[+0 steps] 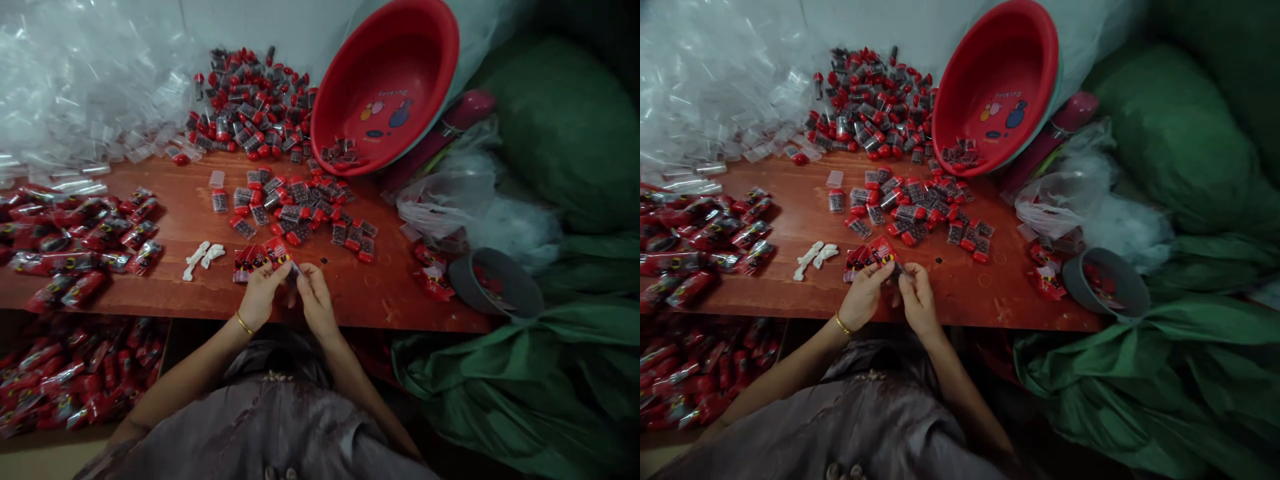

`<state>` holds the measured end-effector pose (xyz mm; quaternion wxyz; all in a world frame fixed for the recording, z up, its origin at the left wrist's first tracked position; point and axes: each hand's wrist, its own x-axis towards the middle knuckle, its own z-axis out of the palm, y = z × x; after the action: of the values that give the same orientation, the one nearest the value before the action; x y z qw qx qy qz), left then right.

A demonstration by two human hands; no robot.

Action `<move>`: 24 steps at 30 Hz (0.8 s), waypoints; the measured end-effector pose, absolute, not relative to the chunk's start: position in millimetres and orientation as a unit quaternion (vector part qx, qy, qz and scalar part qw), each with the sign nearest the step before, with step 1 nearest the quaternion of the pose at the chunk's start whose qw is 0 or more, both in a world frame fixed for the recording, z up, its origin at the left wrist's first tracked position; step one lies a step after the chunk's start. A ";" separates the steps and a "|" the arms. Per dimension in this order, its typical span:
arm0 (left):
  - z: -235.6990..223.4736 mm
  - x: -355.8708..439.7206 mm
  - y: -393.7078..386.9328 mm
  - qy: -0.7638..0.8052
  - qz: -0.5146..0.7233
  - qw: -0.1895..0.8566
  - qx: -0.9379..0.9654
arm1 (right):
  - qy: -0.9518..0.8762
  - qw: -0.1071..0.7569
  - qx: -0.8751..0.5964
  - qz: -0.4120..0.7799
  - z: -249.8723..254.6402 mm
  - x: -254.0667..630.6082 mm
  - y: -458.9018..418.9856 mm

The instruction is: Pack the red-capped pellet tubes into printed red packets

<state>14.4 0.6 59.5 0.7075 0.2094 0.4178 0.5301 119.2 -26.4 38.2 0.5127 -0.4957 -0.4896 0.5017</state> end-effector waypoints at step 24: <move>98.6 -206.0 52.2 0.630 0.595 0.426 0.261 | -0.625 0.136 -0.768 -0.025 10.9 218.6 60.8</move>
<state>-206.0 52.2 98.6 0.4260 0.2605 0.6301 0.5947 218.6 60.8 10.9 0.1358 -0.7681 -0.6252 -0.0246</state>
